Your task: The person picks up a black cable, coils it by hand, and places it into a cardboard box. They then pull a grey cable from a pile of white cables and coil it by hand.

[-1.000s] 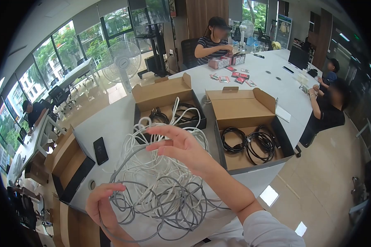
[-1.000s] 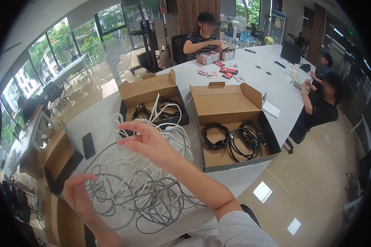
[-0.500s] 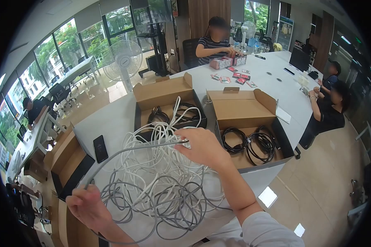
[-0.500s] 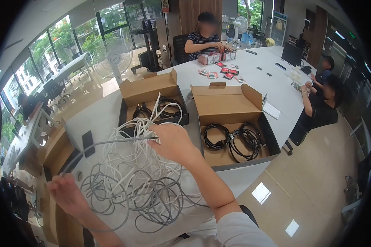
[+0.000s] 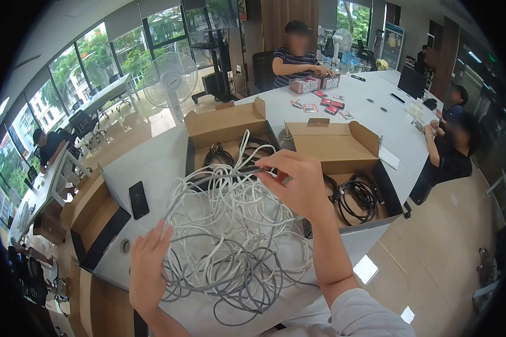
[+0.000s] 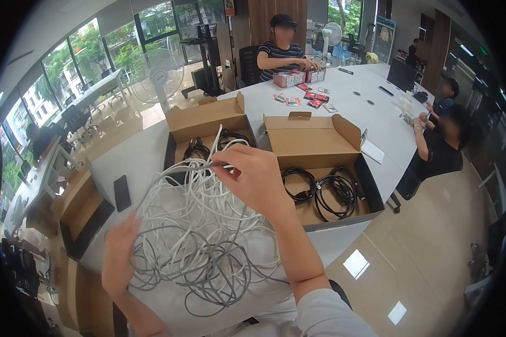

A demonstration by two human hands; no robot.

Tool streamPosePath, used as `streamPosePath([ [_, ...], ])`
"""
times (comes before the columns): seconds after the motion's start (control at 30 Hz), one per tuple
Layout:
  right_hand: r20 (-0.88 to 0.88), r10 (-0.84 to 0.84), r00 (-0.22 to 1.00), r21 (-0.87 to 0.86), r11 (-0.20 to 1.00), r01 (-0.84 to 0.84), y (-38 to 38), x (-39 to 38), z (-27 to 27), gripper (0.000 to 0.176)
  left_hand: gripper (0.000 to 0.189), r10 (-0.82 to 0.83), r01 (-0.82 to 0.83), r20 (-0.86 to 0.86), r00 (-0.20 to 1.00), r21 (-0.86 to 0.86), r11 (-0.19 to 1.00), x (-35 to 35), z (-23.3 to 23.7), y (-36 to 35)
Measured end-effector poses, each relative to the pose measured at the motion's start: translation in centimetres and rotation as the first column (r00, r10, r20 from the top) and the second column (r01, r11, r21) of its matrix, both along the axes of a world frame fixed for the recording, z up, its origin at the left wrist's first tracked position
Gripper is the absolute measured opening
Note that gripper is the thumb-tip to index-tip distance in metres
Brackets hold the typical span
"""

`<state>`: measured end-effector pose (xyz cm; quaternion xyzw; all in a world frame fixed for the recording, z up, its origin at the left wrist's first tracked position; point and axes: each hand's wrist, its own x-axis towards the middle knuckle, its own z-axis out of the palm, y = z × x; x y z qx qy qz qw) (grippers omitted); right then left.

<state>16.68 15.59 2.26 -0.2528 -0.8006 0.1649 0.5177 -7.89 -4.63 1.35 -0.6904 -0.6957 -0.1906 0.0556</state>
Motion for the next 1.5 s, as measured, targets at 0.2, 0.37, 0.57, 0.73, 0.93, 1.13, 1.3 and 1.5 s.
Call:
streamPosePath([
  [0.2,-0.034,-0.082,0.996,0.178,0.98,0.087,0.0,-0.2,-0.1,0.014,0.064,-0.019,0.015,-0.056,0.998,-0.072,0.997,1.3,2.1,-2.9],
  [0.37,-0.035,-0.202,0.979,0.044,0.978,0.203,0.4,-0.6,-0.8,0.015,0.054,-0.597,0.617,0.193,0.779,-0.058,0.785,0.9,3.3,-4.3],
  [0.57,0.033,-0.159,0.987,0.035,0.987,0.158,-0.9,-1.0,-0.4,0.017,0.055,-0.572,0.785,0.647,0.505,-0.068,0.616,-2.1,1.8,-5.5],
  [0.73,0.02,-0.19,0.982,0.035,0.981,0.189,-0.7,-0.8,-0.3,0.02,0.045,0.215,-0.208,0.024,0.976,0.365,0.908,1.9,3.4,-3.6],
  [0.93,0.071,0.014,0.997,0.218,0.976,-0.029,-2.8,-1.7,-0.2,0.022,0.049,0.042,-0.115,0.14,0.989,0.564,0.818,3.1,1.3,-1.8],
  [1.13,0.2,0.298,0.934,0.399,0.846,-0.355,-7.1,-3.9,-0.8,0.028,0.046,-0.021,0.049,-0.058,0.998,0.534,0.844,5.6,0.5,0.1],
  [1.3,0.219,0.217,0.951,0.423,0.857,-0.293,-7.1,-3.9,-1.4,0.025,0.029,-0.163,0.123,0.089,0.983,0.351,0.928,4.3,0.4,-1.0],
  [1.5,0.345,0.016,0.939,0.095,0.994,-0.052,-3.8,-2.6,-1.0,0.014,0.04,-0.135,-0.116,0.301,0.944,0.685,0.72,2.5,0.2,-2.5],
])
